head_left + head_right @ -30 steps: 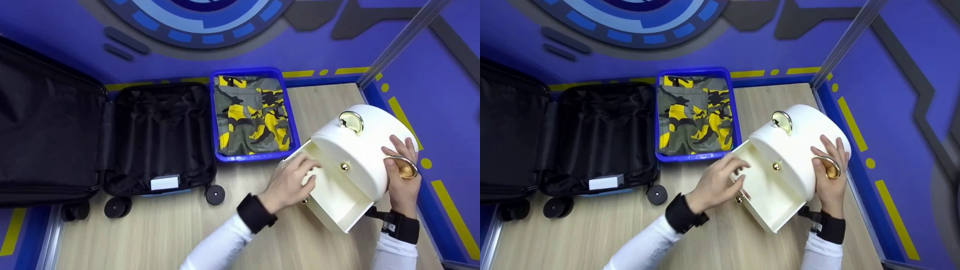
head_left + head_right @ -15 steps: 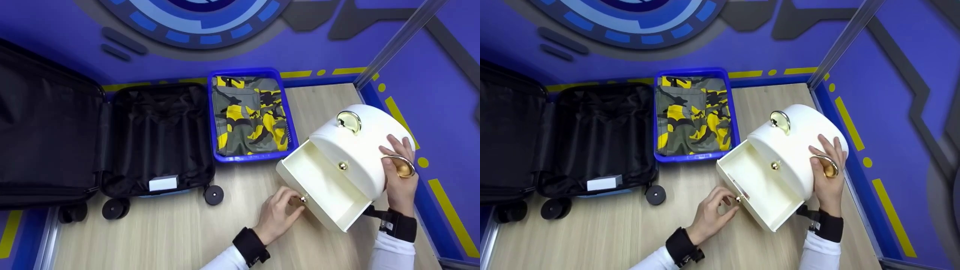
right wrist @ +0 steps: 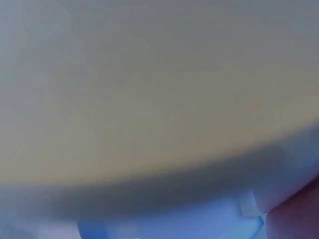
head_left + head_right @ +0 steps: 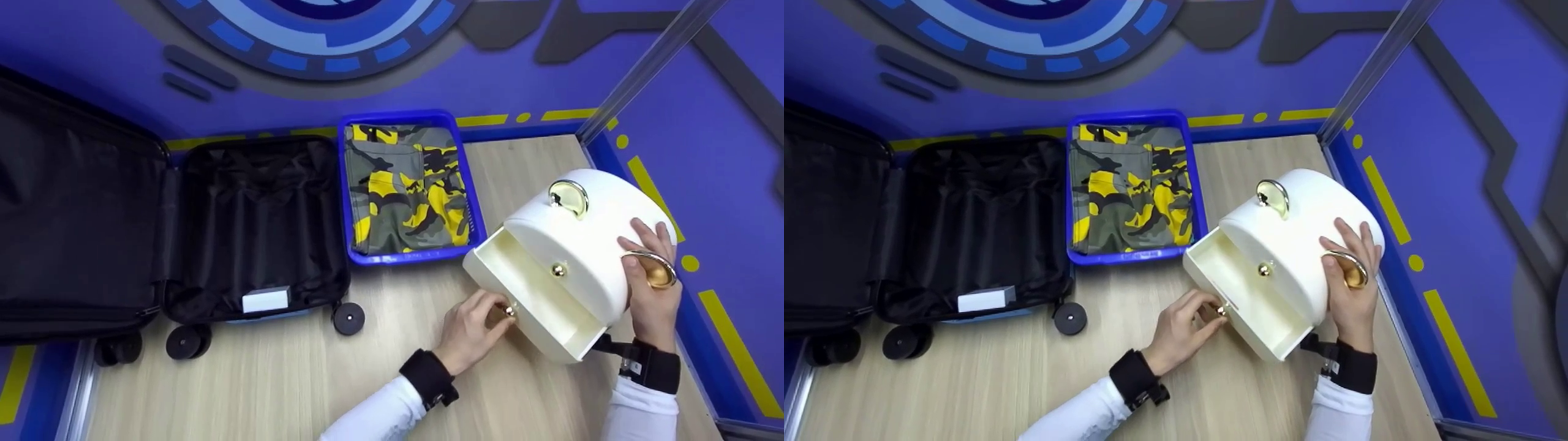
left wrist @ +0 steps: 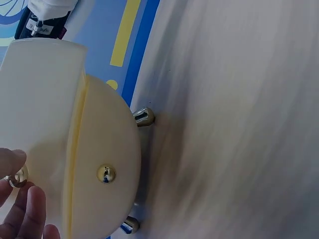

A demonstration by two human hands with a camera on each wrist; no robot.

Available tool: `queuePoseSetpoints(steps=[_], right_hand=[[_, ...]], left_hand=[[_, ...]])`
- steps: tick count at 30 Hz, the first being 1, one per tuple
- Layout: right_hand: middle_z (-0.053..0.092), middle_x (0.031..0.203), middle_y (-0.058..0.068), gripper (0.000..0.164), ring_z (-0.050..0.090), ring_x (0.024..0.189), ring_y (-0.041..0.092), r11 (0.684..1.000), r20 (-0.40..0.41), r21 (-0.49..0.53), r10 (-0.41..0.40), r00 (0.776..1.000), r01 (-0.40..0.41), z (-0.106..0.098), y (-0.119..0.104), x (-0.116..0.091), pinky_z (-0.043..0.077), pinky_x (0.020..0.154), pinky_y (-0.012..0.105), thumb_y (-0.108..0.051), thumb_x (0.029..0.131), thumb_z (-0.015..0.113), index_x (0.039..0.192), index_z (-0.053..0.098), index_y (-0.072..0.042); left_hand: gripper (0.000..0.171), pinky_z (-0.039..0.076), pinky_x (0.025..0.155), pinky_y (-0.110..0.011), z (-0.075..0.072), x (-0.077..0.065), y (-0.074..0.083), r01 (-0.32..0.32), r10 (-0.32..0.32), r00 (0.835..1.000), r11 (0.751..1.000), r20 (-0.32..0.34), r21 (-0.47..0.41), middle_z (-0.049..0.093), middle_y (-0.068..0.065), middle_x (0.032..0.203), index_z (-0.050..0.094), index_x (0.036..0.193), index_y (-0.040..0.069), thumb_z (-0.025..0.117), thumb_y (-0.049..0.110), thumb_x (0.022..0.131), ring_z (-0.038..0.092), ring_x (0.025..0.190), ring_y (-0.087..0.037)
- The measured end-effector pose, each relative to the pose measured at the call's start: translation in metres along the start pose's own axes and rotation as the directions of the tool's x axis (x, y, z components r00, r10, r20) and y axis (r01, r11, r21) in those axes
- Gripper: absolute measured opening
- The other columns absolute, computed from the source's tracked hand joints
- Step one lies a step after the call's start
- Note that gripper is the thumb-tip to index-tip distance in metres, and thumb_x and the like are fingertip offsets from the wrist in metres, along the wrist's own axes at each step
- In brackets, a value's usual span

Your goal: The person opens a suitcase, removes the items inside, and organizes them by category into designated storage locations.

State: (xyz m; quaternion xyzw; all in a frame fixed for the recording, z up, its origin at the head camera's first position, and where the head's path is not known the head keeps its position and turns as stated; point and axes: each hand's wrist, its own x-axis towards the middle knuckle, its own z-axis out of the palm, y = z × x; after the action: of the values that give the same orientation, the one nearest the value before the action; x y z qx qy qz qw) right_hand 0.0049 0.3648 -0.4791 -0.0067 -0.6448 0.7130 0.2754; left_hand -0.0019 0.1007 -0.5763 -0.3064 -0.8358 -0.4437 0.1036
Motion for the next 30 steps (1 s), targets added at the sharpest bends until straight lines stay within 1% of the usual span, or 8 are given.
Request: queuePoseSetpoints(steps=[3, 7, 11, 16, 19, 22, 25, 30], right_hand=[[0.042, 0.141, 0.024, 0.032, 0.009, 0.144, 0.017, 1.0, 0.01, 0.013, 0.021, 1.0, -0.021, 0.004, -0.004, -0.001, 0.008, 0.116, 0.028, 0.007, 0.085, 0.06, 0.113, 0.054, 0.023], [0.04, 0.142, 0.024, 0.031, 0.007, 0.144, 0.017, 0.999, 0.04, 0.021, 0.038, 0.998, -0.039, 0.003, -0.006, -0.001, 0.007, 0.116, 0.029, 0.009, 0.086, 0.058, 0.113, 0.054, 0.023], [0.038, 0.144, 0.024, 0.029, 0.005, 0.145, 0.016, 0.999, 0.078, -0.008, 0.038, 0.996, -0.038, -0.002, -0.008, 0.0, 0.003, 0.116, 0.03, 0.01, 0.086, 0.056, 0.113, 0.054, 0.022], [0.037, 0.144, 0.024, 0.026, 0.004, 0.145, 0.017, 0.998, 0.108, -0.044, 0.042, 0.993, -0.037, -0.009, -0.009, 0.001, -0.004, 0.115, 0.031, 0.01, 0.087, 0.055, 0.111, 0.056, 0.02], [0.036, 0.146, 0.023, 0.026, 0.003, 0.145, 0.016, 0.997, 0.124, -0.056, 0.057, 0.991, -0.05, -0.011, -0.008, 0.001, -0.006, 0.115, 0.031, 0.01, 0.088, 0.055, 0.112, 0.056, 0.019], [0.036, 0.146, 0.022, 0.027, 0.003, 0.145, 0.015, 0.996, 0.129, -0.063, 0.07, 0.989, -0.062, -0.01, -0.008, 0.0, -0.005, 0.115, 0.031, 0.009, 0.088, 0.055, 0.113, 0.056, 0.018], [0.036, 0.146, 0.021, 0.027, 0.003, 0.145, 0.015, 0.996, 0.12, -0.061, 0.073, 0.99, -0.066, -0.009, -0.008, -0.002, -0.003, 0.116, 0.031, 0.008, 0.088, 0.055, 0.113, 0.056, 0.018], [0.037, 0.146, 0.021, 0.028, 0.004, 0.145, 0.014, 0.996, 0.104, -0.065, 0.073, 0.992, -0.066, -0.009, -0.009, -0.004, -0.001, 0.116, 0.031, 0.007, 0.088, 0.056, 0.114, 0.056, 0.018]], left_hand=[[0.028, 0.042, 0.069, -0.008, 0.007, 0.013, 0.001, 0.01, -0.011, 1.0, 1.0, 0.027, 0.03, 0.061, 0.014, 0.1, 0.061, 0.104, 0.022, 0.071, 0.037, 0.083, 0.062, 0.083, -0.003], [0.028, 0.041, 0.067, -0.008, 0.015, 0.026, 0.003, 0.017, -0.021, 0.998, 0.998, 0.053, 0.062, 0.061, 0.016, 0.098, 0.061, 0.102, 0.025, 0.071, 0.042, 0.081, 0.058, 0.082, 0.003], [0.029, 0.041, 0.065, -0.008, 0.02, 0.033, 0.005, 0.006, -0.011, 0.998, 0.998, 0.07, 0.066, 0.061, 0.015, 0.095, 0.062, 0.101, 0.024, 0.072, 0.042, 0.08, 0.057, 0.08, 0.003], [0.03, 0.043, 0.064, -0.01, 0.026, 0.042, 0.007, -0.014, 0.006, 0.996, 0.996, 0.084, 0.084, 0.06, 0.013, 0.095, 0.062, 0.101, 0.024, 0.073, 0.041, 0.079, 0.058, 0.08, 0.001], [0.028, 0.043, 0.064, -0.01, 0.031, 0.049, 0.008, 0.003, -0.013, 0.996, 0.994, 0.092, 0.107, 0.06, 0.013, 0.097, 0.061, 0.102, 0.024, 0.072, 0.039, 0.081, 0.058, 0.081, 0.001], [0.027, 0.042, 0.063, -0.009, 0.035, 0.056, 0.008, 0.033, -0.046, 0.993, 0.992, 0.106, 0.121, 0.059, 0.014, 0.097, 0.06, 0.102, 0.025, 0.071, 0.038, 0.082, 0.056, 0.079, 0.003], [0.026, 0.039, 0.061, -0.009, 0.037, 0.06, 0.008, 0.05, -0.064, 0.991, 0.992, 0.121, 0.116, 0.058, 0.015, 0.096, 0.059, 0.101, 0.026, 0.072, 0.038, 0.081, 0.054, 0.076, 0.005], [0.027, 0.038, 0.059, -0.007, 0.04, 0.056, 0.005, 0.033, -0.042, 0.992, 0.997, 0.122, 0.076, 0.058, 0.014, 0.1, 0.058, 0.105, 0.025, 0.071, 0.036, 0.084, 0.055, 0.077, 0.006]])
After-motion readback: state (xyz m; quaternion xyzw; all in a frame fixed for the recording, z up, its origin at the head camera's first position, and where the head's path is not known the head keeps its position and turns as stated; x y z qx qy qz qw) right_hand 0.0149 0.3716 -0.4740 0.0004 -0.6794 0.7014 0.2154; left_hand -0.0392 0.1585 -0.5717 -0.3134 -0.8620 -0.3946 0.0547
